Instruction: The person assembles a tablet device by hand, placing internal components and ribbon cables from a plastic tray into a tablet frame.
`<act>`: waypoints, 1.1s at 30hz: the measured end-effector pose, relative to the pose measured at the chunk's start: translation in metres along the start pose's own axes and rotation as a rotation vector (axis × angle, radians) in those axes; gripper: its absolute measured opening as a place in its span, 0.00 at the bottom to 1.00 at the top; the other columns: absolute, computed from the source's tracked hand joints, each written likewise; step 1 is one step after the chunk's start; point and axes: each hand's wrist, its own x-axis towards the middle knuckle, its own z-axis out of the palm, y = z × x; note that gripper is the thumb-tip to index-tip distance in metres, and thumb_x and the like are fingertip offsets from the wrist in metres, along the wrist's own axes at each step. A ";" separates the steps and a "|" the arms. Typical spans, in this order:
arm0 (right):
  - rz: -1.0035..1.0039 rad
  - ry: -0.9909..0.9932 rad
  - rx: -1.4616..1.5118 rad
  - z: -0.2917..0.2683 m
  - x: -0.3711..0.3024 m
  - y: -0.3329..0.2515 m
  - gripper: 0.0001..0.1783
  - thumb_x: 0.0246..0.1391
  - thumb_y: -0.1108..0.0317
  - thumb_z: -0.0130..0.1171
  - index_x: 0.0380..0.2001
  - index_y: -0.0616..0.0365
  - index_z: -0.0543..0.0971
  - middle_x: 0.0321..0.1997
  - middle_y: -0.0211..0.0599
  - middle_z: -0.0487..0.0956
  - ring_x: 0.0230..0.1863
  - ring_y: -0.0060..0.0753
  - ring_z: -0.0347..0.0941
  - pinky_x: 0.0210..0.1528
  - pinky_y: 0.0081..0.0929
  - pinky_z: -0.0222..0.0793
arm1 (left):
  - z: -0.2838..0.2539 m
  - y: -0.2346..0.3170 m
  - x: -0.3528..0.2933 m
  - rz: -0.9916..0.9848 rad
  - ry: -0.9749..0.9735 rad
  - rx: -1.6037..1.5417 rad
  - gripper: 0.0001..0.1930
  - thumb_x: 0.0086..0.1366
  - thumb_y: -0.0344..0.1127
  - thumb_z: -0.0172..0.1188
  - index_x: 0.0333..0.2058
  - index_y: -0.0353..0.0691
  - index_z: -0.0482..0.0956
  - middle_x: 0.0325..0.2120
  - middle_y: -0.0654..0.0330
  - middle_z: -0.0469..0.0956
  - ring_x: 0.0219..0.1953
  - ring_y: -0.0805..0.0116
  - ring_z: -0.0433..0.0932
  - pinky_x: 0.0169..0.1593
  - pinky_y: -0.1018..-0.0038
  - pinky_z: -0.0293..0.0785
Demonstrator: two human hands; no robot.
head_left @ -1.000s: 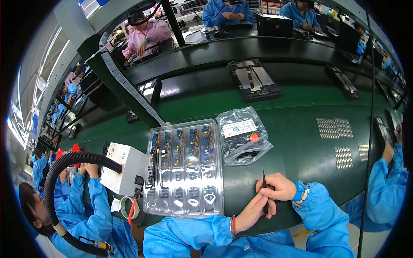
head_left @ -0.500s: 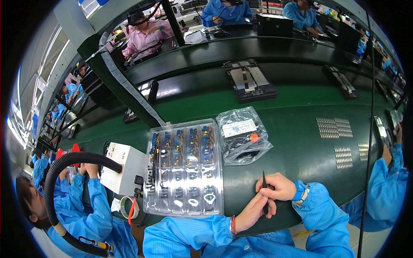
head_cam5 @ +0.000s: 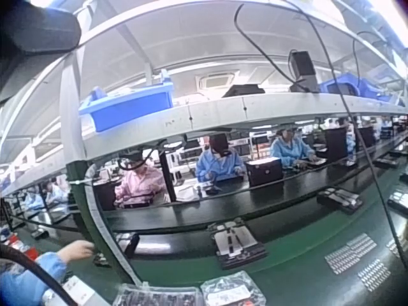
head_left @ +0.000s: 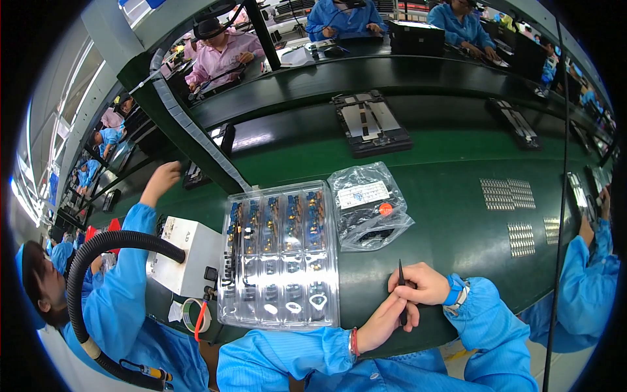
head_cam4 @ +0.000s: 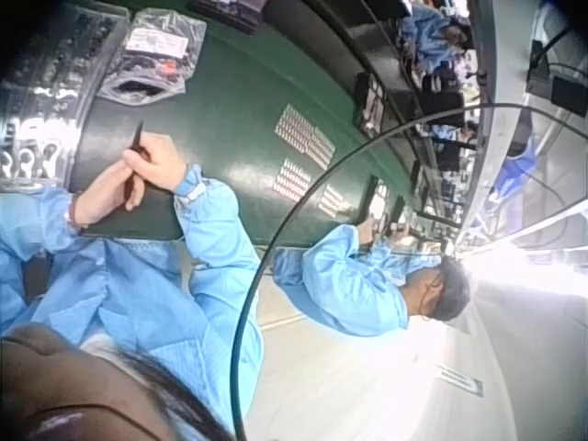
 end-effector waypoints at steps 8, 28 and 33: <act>-0.030 0.009 -0.019 0.000 0.000 0.001 0.10 0.48 0.65 0.49 0.29 0.61 0.72 0.22 0.37 0.74 0.23 0.28 0.71 0.26 0.22 0.65 | -0.001 -0.001 -0.001 -0.001 -0.010 -0.007 0.17 0.65 0.39 0.31 0.49 0.36 0.54 0.27 0.56 0.68 0.26 0.73 0.66 0.31 0.81 0.64; -0.008 -0.003 -0.025 -0.001 0.000 0.000 0.10 0.48 0.64 0.50 0.29 0.59 0.73 0.21 0.37 0.74 0.23 0.29 0.71 0.25 0.23 0.65 | 0.006 0.012 -0.001 -0.038 0.013 0.154 0.21 0.48 0.21 0.35 0.45 0.35 0.55 0.25 0.58 0.69 0.24 0.75 0.67 0.28 0.84 0.64; -0.018 -0.002 -0.033 0.000 0.001 0.000 0.10 0.47 0.64 0.50 0.29 0.59 0.73 0.22 0.36 0.74 0.23 0.29 0.71 0.25 0.23 0.65 | 0.006 0.011 -0.002 -0.009 -0.005 0.146 0.18 0.51 0.20 0.36 0.43 0.34 0.57 0.25 0.59 0.68 0.24 0.77 0.66 0.30 0.83 0.65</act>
